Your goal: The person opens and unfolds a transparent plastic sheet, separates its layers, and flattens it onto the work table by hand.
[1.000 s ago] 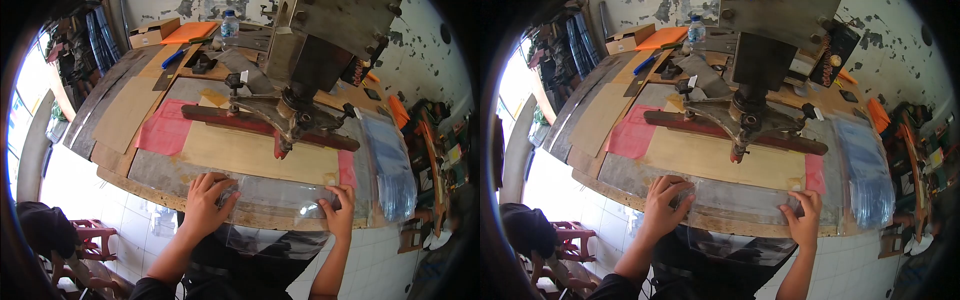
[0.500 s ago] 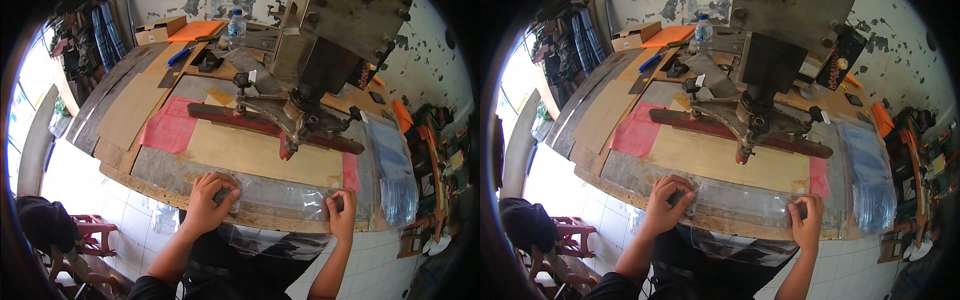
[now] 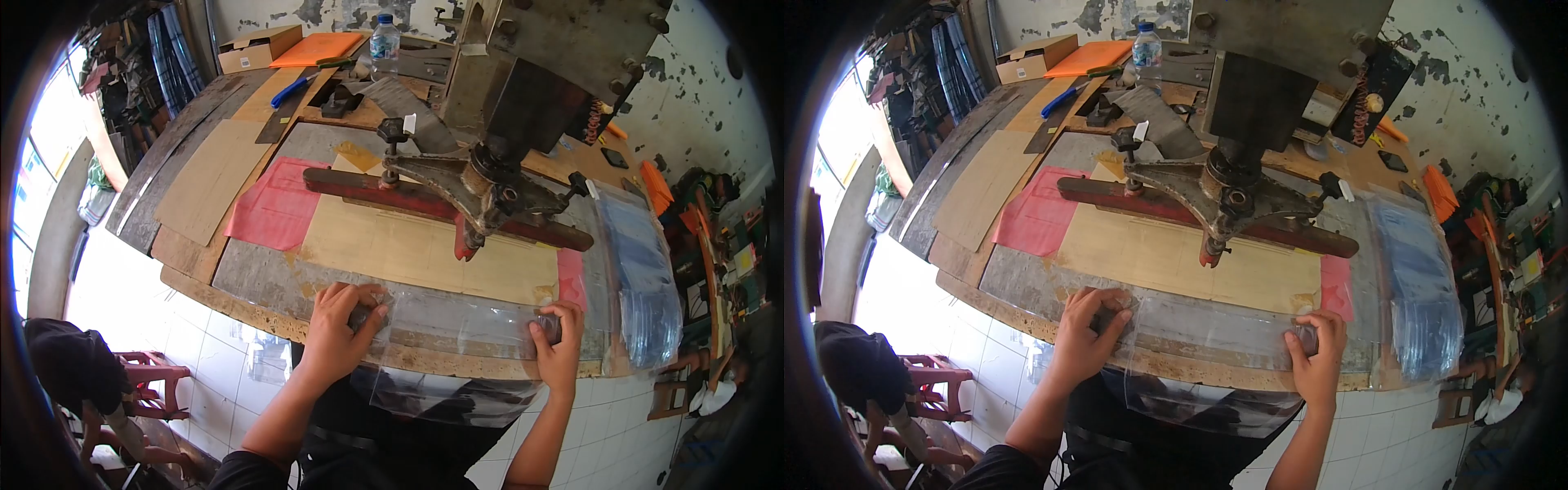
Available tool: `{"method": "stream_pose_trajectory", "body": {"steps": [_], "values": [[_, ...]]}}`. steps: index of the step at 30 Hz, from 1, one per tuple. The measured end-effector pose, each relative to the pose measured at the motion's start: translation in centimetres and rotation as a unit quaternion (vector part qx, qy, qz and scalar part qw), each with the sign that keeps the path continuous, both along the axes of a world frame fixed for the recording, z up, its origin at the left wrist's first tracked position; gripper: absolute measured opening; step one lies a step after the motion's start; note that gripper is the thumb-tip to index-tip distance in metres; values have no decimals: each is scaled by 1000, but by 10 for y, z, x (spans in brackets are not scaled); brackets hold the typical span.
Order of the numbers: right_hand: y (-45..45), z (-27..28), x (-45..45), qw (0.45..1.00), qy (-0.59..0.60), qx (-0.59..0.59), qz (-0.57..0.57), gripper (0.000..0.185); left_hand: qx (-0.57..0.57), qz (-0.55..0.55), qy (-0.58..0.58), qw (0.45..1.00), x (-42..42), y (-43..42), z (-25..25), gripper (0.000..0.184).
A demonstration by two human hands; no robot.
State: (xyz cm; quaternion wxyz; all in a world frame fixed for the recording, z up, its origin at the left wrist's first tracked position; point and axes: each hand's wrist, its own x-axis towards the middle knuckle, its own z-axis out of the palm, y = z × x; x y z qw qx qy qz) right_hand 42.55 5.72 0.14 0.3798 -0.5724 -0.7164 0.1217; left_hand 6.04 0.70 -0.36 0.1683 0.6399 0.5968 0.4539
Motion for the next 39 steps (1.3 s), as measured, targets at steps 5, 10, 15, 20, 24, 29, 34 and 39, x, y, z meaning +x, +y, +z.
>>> {"method": "stream_pose_trajectory", "body": {"steps": [5, 10, 15, 20, 24, 29, 34, 39], "values": [[-1, 1, 3, 999, -51, 9, 15, 14, 30, 6, 92, 995, 1, -1, 2, 29], [-1, 2, 5, 998, -59, 2, 21, 12, 62, 23, 163, 984, 9, 0, 0, 34], [-1, 2, 4, 998, -59, -1, 17, 13, 79, 20, 223, 972, 10, -4, 1, 39], [-1, 1, 4, 998, -59, 4, 18, 12, 64, 2, 266, 962, 7, -6, -3, 47], [0, 1, 6, 998, -57, 1, 21, 13, 63, 0, 279, 958, 9, -6, 1, 47], [-1, 1, 8, 998, -60, 4, 23, 12, 29, -12, 268, 963, 5, -4, 6, 45], [-1, 2, 7, 998, -61, 1, 20, 12, 36, -21, 262, 964, 3, -4, 7, 45], [-1, 2, 8, 998, -51, 9, 21, 11, 32, -27, 270, 962, 6, -6, 12, 45]]}}
